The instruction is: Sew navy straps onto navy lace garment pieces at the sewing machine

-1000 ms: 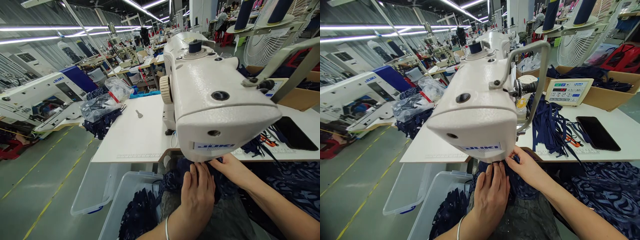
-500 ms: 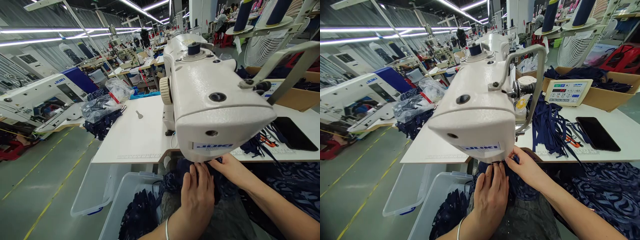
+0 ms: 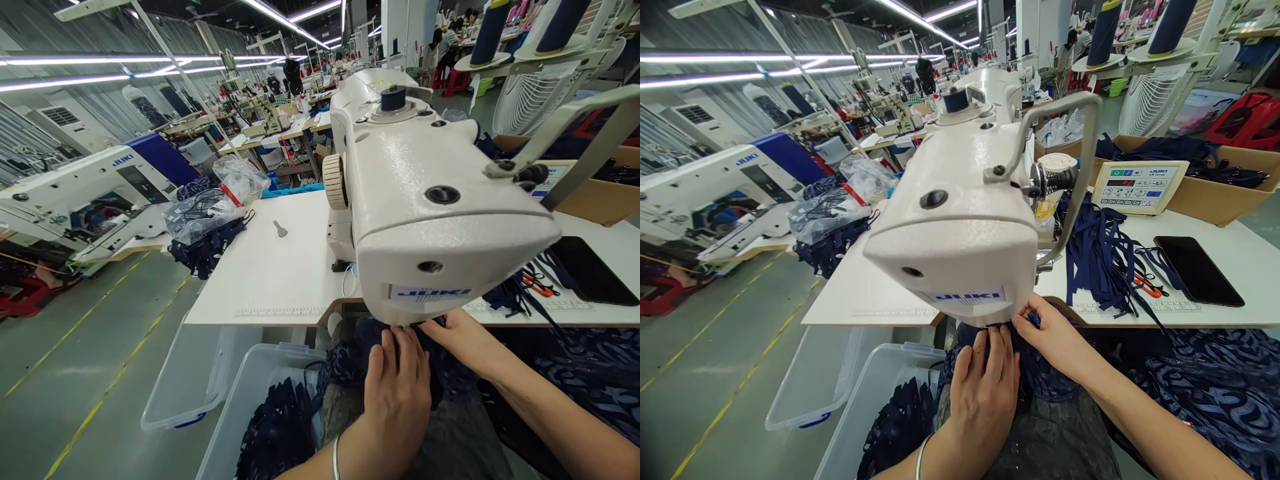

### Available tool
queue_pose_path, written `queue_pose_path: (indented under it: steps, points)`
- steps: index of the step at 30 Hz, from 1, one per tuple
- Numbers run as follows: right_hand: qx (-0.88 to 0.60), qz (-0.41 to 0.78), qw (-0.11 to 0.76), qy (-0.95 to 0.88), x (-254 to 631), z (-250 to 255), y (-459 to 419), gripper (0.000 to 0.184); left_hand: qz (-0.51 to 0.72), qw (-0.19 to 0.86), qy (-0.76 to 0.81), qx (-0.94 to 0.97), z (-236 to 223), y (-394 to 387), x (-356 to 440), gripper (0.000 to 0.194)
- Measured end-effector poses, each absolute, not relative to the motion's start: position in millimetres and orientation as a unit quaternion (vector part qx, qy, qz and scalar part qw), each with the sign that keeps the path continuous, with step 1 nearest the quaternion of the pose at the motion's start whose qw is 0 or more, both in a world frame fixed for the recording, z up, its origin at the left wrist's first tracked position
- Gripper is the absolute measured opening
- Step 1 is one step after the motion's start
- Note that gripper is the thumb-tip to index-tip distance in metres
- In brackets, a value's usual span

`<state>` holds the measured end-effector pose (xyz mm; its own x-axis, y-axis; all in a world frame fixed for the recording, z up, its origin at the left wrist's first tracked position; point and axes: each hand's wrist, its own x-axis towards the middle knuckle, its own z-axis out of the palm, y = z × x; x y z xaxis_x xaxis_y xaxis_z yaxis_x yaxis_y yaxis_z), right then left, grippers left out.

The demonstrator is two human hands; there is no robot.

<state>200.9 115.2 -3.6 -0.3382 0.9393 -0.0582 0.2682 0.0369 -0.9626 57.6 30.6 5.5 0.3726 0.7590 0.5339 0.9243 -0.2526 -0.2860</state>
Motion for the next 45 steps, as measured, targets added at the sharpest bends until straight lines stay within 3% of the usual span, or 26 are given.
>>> queue_pose_path:
  steps: [37, 45]
  points:
    - [-0.483, 0.534, 0.334, -0.608, 198.6, 6.3, 112.0, 0.040, -0.141, 0.283, -0.545, -0.777, -0.3, 28.6, 56.5, 0.034]
    - [-0.482, 0.540, 0.336, -0.603, 197.2, 8.2, 111.7, 0.031, -0.129, 0.280, -0.545, -0.780, -6.2, 28.1, 56.5, 0.037]
